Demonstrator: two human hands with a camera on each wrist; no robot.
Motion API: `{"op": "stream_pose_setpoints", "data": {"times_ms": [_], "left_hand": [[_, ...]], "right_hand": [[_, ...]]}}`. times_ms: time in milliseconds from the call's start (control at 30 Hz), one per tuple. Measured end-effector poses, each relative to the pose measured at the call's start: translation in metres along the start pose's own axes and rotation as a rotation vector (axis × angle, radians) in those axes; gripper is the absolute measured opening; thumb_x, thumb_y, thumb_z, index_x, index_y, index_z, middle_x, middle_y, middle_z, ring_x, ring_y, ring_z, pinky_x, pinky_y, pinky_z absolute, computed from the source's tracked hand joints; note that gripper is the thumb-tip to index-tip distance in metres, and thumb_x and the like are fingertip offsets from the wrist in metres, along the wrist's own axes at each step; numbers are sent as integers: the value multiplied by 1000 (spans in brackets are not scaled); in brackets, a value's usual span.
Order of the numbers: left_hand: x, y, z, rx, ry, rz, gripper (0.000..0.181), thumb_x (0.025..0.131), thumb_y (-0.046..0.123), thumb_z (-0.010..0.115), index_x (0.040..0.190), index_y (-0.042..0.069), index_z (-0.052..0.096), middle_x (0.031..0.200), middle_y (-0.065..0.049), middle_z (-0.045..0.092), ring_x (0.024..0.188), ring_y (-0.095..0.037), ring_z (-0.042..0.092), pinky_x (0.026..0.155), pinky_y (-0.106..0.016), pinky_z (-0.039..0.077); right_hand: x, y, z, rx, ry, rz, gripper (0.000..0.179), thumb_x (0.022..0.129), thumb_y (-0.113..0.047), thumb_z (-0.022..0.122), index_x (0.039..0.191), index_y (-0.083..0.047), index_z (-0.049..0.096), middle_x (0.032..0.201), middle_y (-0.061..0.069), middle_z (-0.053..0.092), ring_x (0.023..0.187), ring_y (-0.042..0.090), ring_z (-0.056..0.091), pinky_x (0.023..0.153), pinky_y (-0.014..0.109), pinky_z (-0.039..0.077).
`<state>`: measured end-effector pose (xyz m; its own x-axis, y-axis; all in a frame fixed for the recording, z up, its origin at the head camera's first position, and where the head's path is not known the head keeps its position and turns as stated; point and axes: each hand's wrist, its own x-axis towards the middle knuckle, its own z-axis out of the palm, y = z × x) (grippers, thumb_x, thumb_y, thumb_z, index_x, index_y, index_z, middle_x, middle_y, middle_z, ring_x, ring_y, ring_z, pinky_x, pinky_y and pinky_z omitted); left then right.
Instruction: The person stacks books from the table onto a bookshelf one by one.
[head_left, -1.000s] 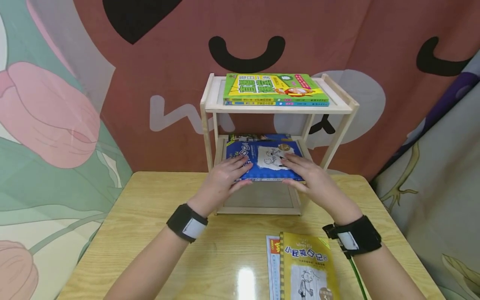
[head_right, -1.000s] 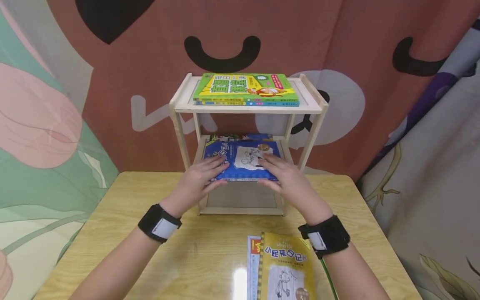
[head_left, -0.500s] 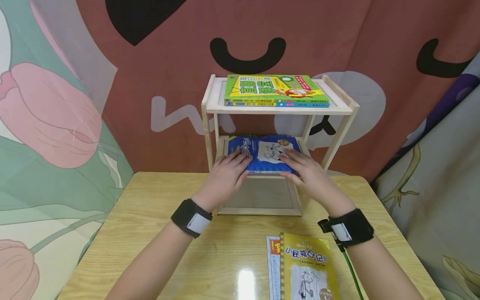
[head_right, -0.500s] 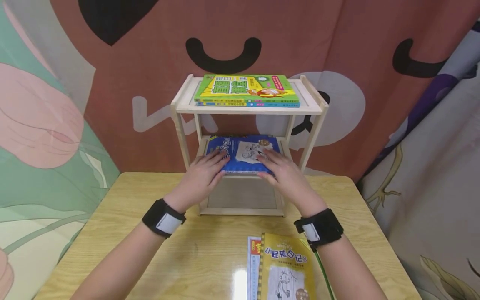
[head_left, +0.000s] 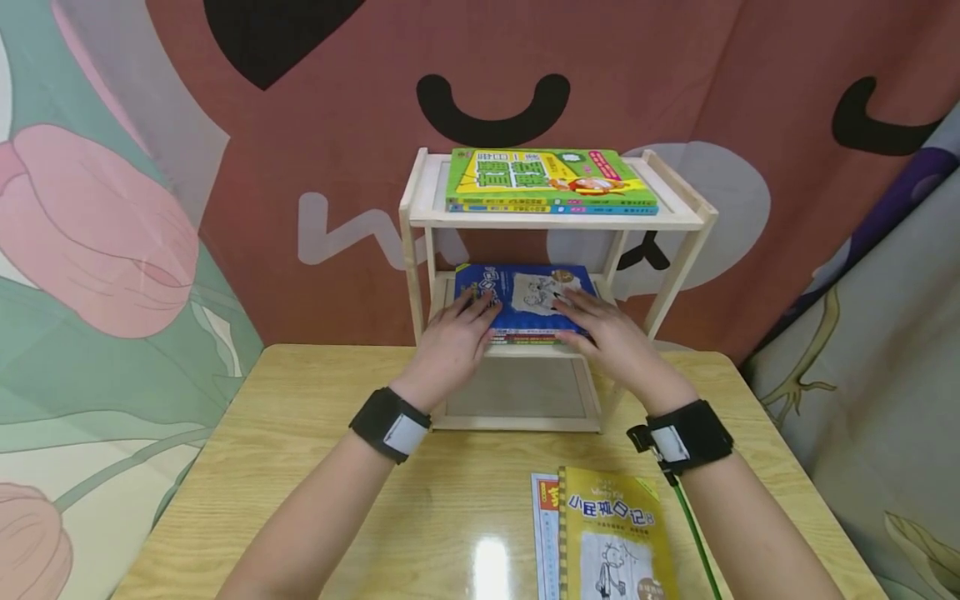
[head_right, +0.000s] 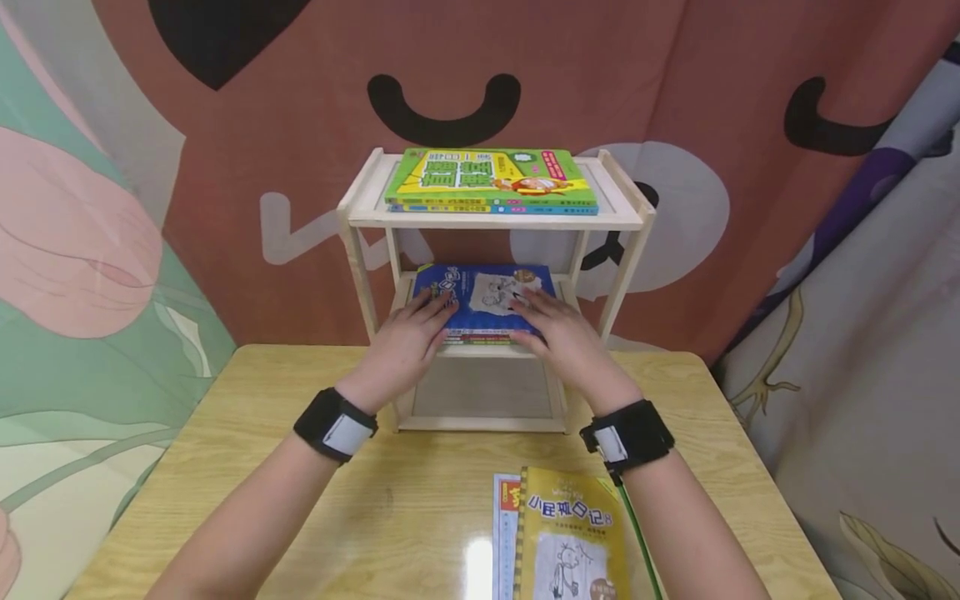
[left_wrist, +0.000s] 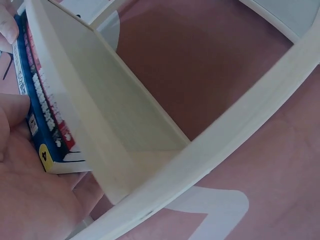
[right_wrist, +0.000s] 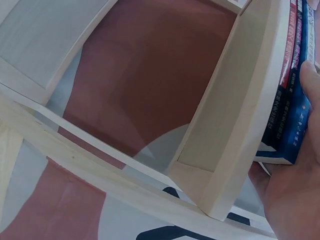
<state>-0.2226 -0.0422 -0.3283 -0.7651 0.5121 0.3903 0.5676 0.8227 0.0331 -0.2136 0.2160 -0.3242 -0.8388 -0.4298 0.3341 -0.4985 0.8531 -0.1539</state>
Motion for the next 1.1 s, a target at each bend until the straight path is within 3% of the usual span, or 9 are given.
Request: {"op": "stream_pose_setpoints", "data": {"times_ms": [667, 900, 1100], "left_hand": [[4, -5, 4, 21, 7, 35, 44, 103, 31, 36, 143, 14, 43, 150, -7, 39, 140, -31, 31, 116, -39, 25], [2, -4, 7, 44, 26, 15, 44, 103, 33, 33, 144, 18, 42, 151, -5, 37, 141, -30, 30, 109, -47, 35], [-4, -7, 12, 35, 37, 28, 56, 101, 43, 34, 150, 15, 27, 156, -7, 27, 143, -30, 23, 109, -49, 34]], "right_hand": [[5, 1, 1, 30, -50, 60, 57, 97, -45, 46, 146, -18, 39, 155, 9, 27, 143, 35, 23, 111, 60, 23], [5, 5, 3, 22, -35, 45, 57, 97, -46, 45, 146, -18, 39, 155, 10, 27, 142, 36, 23, 110, 61, 22], [4, 5, 6, 5, 1, 26, 57, 96, -46, 47, 145, -18, 40, 155, 10, 28, 142, 35, 24, 110, 61, 24]]}}
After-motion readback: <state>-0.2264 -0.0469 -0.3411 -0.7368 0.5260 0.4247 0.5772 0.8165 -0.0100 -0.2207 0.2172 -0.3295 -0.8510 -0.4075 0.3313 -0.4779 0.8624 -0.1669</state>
